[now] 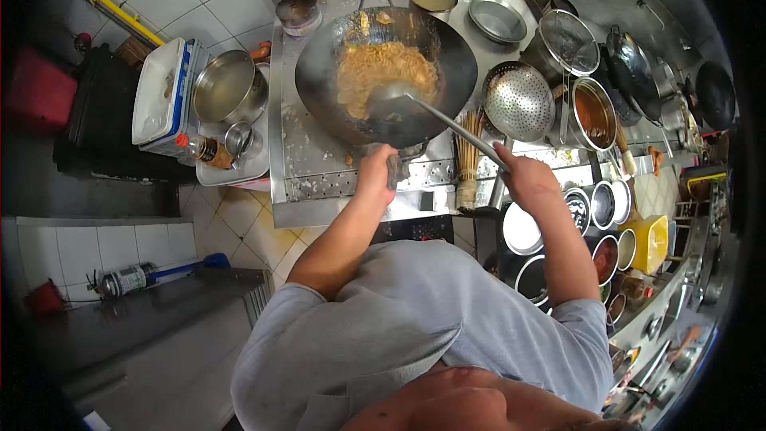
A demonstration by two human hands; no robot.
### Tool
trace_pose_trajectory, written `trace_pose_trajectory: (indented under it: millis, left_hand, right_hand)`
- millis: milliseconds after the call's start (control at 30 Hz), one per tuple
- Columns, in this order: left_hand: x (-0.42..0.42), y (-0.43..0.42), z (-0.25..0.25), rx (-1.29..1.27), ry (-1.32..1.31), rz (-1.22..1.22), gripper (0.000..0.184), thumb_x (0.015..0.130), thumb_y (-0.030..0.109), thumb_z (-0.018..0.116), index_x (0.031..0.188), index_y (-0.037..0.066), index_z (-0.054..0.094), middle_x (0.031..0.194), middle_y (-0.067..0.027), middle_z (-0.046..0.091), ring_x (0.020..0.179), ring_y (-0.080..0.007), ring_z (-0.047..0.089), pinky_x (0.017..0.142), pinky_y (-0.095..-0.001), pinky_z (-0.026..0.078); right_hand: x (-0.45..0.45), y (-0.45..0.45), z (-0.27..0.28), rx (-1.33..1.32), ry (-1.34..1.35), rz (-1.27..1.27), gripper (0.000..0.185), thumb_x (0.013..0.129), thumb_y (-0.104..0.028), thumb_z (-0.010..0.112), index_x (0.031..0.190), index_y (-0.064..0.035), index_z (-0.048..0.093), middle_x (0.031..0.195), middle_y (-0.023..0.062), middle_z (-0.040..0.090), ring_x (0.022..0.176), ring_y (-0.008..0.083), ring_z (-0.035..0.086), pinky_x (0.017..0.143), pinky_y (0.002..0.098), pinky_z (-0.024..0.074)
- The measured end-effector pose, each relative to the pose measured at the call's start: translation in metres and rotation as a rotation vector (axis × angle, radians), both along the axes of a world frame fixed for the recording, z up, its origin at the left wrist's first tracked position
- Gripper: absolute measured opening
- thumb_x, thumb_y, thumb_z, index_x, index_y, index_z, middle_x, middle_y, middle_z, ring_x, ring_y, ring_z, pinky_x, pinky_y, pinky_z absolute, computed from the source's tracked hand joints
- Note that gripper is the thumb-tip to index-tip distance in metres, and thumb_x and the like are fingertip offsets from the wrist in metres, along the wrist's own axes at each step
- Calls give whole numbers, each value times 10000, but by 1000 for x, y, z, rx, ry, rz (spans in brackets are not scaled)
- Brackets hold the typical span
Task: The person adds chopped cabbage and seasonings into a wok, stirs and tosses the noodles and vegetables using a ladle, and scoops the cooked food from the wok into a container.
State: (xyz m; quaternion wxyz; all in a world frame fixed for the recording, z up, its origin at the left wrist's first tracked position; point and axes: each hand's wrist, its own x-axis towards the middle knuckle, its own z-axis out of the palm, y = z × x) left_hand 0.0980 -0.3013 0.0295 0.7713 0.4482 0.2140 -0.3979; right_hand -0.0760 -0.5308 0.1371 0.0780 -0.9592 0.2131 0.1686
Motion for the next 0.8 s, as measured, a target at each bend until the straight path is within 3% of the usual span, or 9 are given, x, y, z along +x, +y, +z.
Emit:
trace_pose_trajectory:
  millis: [33, 100, 233, 300, 333, 500, 600, 700, 800]
  left_hand:
    - [-9, 7, 11, 103, 7, -49, 59, 814, 92, 659, 776, 58, 630, 814, -55, 620, 709, -185, 617, 615, -384, 512]
    - [-48, 37, -43, -18, -16, 69, 36, 813, 78, 661, 826, 50, 644, 860, -56, 634, 754, -196, 630, 658, -390, 527]
    - [-57, 68, -90, 167, -651, -212, 46, 840, 88, 650, 882, 70, 643, 867, -43, 631, 789, -195, 642, 697, -379, 550]
    - [-33, 37, -28, -15, -28, -11, 43, 830, 110, 664, 832, 88, 627, 801, -41, 606, 706, -197, 632, 626, -395, 552]
    - [-14, 23, -26, 30, 21, -13, 103, 852, 166, 655, 830, 74, 614, 757, -59, 617, 634, -207, 645, 558, -384, 556]
    - [40, -13, -48, -63, -3, 9, 117, 810, 119, 666, 842, 49, 577, 736, -79, 607, 629, -257, 648, 597, -411, 581]
    - [58, -23, -63, -79, 18, 14, 88, 813, 105, 664, 807, 51, 595, 729, -72, 604, 616, -243, 632, 583, -408, 557]
    - [60, -25, -68, -79, 9, -1, 79, 815, 103, 673, 790, 51, 619, 729, -63, 607, 629, -223, 626, 590, -395, 538]
    - [60, -27, -72, -71, -8, 6, 79, 820, 116, 689, 833, 57, 639, 763, -61, 622, 670, -222, 639, 620, -389, 546]
  right_hand:
    - [7, 4, -20, -34, -14, -13, 605, 950, -168, 573, 1519, -252, 385, 978, 198, 690, 823, 410, 679, 743, 506, 542]
    - [11, 18, -49, -87, -67, -112, 582, 974, -168, 534, 1523, -248, 359, 994, 188, 668, 819, 416, 680, 717, 527, 546]
    - [-39, 29, -92, 104, -478, -173, 509, 906, -199, 652, 1397, -164, 523, 966, 237, 684, 789, 407, 683, 683, 489, 547]
    - [-61, 40, -84, 211, -368, -268, 445, 887, -190, 673, 1316, -124, 574, 925, 238, 690, 774, 391, 687, 682, 465, 541]
    - [-68, 42, -80, 295, -282, -364, 384, 869, -182, 694, 1235, -84, 625, 884, 239, 696, 758, 375, 690, 681, 442, 536]
    - [-87, 48, -98, 401, -455, -463, 293, 868, -170, 697, 1114, -19, 646, 774, 198, 670, 669, 282, 653, 647, 377, 505]
    - [-71, 46, -98, 415, -563, -496, 325, 867, -200, 701, 1120, -8, 634, 767, 237, 660, 719, 413, 670, 650, 440, 518]
    - [-56, 38, -89, 482, -532, -594, 319, 876, -196, 699, 1117, 2, 631, 753, 216, 657, 666, 377, 646, 643, 424, 511]
    - [-46, 29, -82, 592, -586, -641, 290, 893, -179, 691, 1104, 8, 625, 737, 157, 629, 625, 220, 562, 631, 361, 485]
